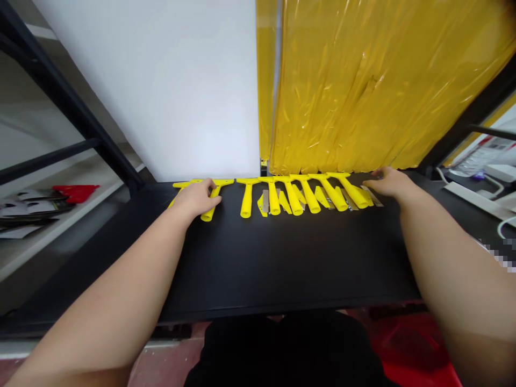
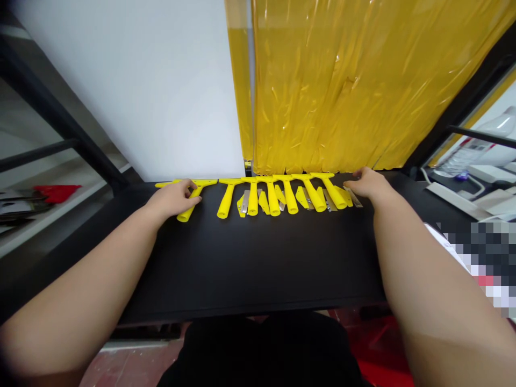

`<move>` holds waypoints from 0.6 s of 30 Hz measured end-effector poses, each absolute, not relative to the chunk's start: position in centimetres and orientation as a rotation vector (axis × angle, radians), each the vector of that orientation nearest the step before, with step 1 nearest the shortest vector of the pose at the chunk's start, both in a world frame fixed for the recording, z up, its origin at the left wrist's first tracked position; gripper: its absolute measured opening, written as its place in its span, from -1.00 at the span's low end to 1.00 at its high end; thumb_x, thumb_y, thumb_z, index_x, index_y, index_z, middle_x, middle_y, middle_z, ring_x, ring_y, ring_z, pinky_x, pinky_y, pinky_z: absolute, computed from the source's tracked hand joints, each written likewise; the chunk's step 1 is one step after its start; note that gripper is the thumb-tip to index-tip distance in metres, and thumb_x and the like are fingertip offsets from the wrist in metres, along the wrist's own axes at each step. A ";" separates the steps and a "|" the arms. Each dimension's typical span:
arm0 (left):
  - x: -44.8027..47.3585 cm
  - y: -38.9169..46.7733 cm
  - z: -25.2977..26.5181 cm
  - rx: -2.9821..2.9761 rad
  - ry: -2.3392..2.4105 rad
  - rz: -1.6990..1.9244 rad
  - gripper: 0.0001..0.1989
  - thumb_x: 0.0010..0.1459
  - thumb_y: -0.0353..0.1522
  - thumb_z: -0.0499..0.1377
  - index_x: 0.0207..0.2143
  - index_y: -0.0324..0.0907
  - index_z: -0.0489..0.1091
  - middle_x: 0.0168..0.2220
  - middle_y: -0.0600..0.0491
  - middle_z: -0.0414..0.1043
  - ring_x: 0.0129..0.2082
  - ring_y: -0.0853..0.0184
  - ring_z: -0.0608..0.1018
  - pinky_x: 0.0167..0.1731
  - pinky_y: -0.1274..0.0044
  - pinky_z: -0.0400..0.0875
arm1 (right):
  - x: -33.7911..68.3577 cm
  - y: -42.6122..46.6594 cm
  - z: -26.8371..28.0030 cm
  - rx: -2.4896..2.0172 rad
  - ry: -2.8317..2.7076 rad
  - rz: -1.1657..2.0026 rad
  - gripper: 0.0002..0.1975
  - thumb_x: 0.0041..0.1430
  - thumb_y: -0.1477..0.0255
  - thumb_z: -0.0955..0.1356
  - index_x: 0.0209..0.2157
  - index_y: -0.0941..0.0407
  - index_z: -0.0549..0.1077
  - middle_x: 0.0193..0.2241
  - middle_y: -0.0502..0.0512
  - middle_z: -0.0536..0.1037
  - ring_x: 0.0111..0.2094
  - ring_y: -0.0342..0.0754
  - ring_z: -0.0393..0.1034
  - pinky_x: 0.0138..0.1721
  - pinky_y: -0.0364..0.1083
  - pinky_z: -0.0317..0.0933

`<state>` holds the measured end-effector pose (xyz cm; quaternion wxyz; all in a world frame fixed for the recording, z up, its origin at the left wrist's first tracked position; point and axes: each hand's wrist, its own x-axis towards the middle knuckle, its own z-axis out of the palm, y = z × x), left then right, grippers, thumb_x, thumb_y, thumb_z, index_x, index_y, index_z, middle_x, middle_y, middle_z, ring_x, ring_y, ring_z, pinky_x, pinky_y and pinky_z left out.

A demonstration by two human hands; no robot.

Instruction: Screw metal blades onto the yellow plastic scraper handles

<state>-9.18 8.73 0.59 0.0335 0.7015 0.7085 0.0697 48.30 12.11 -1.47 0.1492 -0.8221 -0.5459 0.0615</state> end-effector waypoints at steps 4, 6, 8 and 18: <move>-9.5 8.5 0.9 2.179 2.312 0.298 -0.34 0.17 0.12 0.18 0.16 -0.06 0.47 0.19 -0.20 0.51 0.25 -0.22 0.46 0.18 0.03 0.39 | 48.4 12.2 -1.5 -2.335 -1.569 0.168 -0.58 0.20 0.13 0.48 -0.05 0.08 0.41 0.15 0.44 0.54 0.07 0.26 0.44 -0.01 0.07 0.24; -9.8 8.5 0.9 2.152 2.367 0.291 -0.21 0.16 0.23 0.14 0.28 -0.02 0.42 0.36 -0.25 0.34 0.37 -0.35 0.29 0.25 -0.17 0.24 | 48.3 12.2 -1.5 -2.319 -1.577 0.166 -0.60 0.21 0.13 0.47 -0.08 0.08 0.41 0.14 0.44 0.54 0.07 0.25 0.44 0.00 0.07 0.24; -10.1 8.7 0.7 2.071 2.342 0.225 -0.09 0.13 0.29 0.12 0.40 0.06 0.31 0.48 -0.23 0.17 0.43 -0.44 0.17 0.23 -0.31 0.15 | 48.3 12.2 -1.5 -2.310 -1.581 0.165 -0.62 0.22 0.13 0.47 -0.10 0.08 0.41 0.12 0.42 0.55 0.05 0.24 0.44 -0.01 0.05 0.25; -13.8 11.1 -0.4 1.946 2.277 -0.023 0.03 0.05 0.37 0.10 0.48 0.15 0.22 0.55 -0.16 0.05 0.50 -0.39 0.10 0.33 -0.23 0.06 | 48.1 12.1 -1.4 -2.322 -1.579 0.165 -0.60 0.24 0.12 0.46 -0.06 0.09 0.42 0.10 0.38 0.56 0.04 0.21 0.46 -0.01 0.03 0.26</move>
